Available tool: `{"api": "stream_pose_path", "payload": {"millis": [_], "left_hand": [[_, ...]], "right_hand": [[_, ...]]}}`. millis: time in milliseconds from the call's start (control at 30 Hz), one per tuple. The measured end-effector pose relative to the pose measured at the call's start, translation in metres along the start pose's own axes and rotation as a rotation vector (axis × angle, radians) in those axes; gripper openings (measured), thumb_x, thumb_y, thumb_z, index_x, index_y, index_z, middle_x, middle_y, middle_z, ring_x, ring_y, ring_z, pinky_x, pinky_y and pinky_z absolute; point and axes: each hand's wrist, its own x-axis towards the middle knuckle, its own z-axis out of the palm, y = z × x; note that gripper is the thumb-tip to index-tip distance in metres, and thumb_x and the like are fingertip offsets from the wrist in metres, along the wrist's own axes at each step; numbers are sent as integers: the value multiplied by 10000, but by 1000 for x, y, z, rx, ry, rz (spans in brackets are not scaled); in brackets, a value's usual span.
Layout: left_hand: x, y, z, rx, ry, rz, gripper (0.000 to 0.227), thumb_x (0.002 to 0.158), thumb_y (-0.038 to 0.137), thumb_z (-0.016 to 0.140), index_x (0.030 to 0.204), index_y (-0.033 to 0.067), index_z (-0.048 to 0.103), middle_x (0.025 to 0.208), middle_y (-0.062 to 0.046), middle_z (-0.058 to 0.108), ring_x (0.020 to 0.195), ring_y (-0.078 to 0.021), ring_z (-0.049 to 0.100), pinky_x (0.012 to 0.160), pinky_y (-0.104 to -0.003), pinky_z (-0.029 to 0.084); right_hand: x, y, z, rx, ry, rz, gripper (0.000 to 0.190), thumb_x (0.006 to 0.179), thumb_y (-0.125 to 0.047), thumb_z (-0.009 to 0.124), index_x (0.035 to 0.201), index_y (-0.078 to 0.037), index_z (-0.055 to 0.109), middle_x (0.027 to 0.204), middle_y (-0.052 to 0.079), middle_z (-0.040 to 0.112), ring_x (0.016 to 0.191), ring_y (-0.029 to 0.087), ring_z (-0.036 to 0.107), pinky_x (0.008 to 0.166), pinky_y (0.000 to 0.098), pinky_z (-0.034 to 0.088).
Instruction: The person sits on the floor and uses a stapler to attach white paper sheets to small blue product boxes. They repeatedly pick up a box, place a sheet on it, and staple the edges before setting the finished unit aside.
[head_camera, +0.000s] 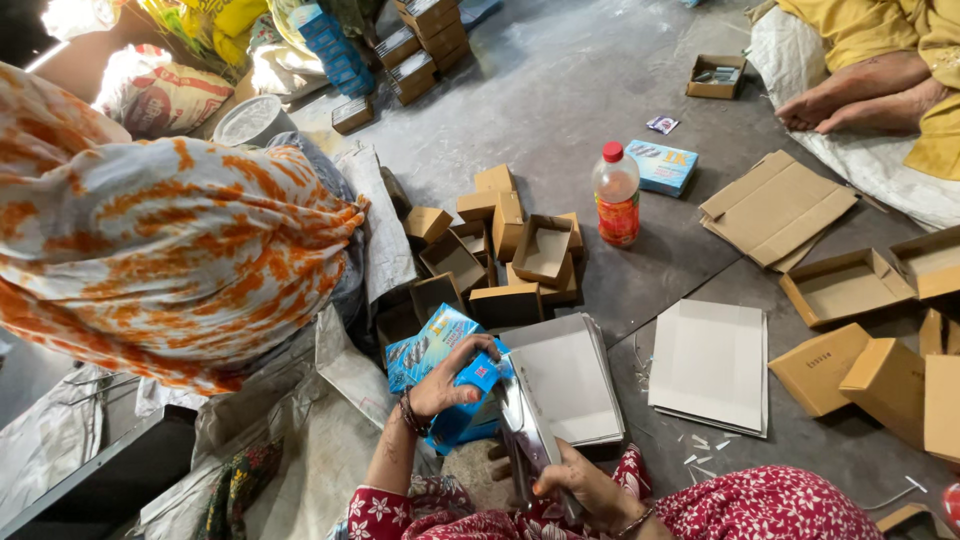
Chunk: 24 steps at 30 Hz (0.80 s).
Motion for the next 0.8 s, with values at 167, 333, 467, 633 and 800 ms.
{"api": "stream_pose_path", "payload": {"millis": [167,333,467,633,800], "left_hand": [[-4,-4,-4,-79,-54,-6,1008,758,817,690,1383,44,518,1395,-103,513,1378,-248,473,1203,-401,341],[-2,-5,-8,-99,-115,-25,1016,740,807,717,1387,49,514,1402,-101,510,1373,-249,467,1196,-402,346],[0,-7,-11,-73,-138,-27,1025,733,813,711,1398,56,522,1400,-100,525,1373,-251,480,1193,-403,356],[-1,-3,-11,-75,-141,-93,1022,717,822,707,1397,79,534,1394,-96,546,1363,-253,494,1178,-403,369],[1,19,-25,229,-26,-158,894,657,776,756,1299,168,624,1478,-134,479,1448,-314,424,1171,-468,375]], "right_hand": [[-11,-7,8,-284,-47,39,704,726,-17,592,1420,35,482,940,106,677,689,125,564,584,243,455],[-6,3,13,-233,12,-16,663,762,-50,636,1396,12,454,866,108,680,610,110,555,528,244,472],[3,17,14,-307,163,2,603,851,-125,733,1354,45,446,811,125,664,602,163,629,509,299,518],[7,27,12,-293,202,-20,657,857,-136,751,1385,37,401,772,131,622,568,183,618,471,321,502],[10,17,2,-311,44,-68,734,857,-153,742,1481,-63,366,1050,62,653,951,157,661,876,330,584]]}}
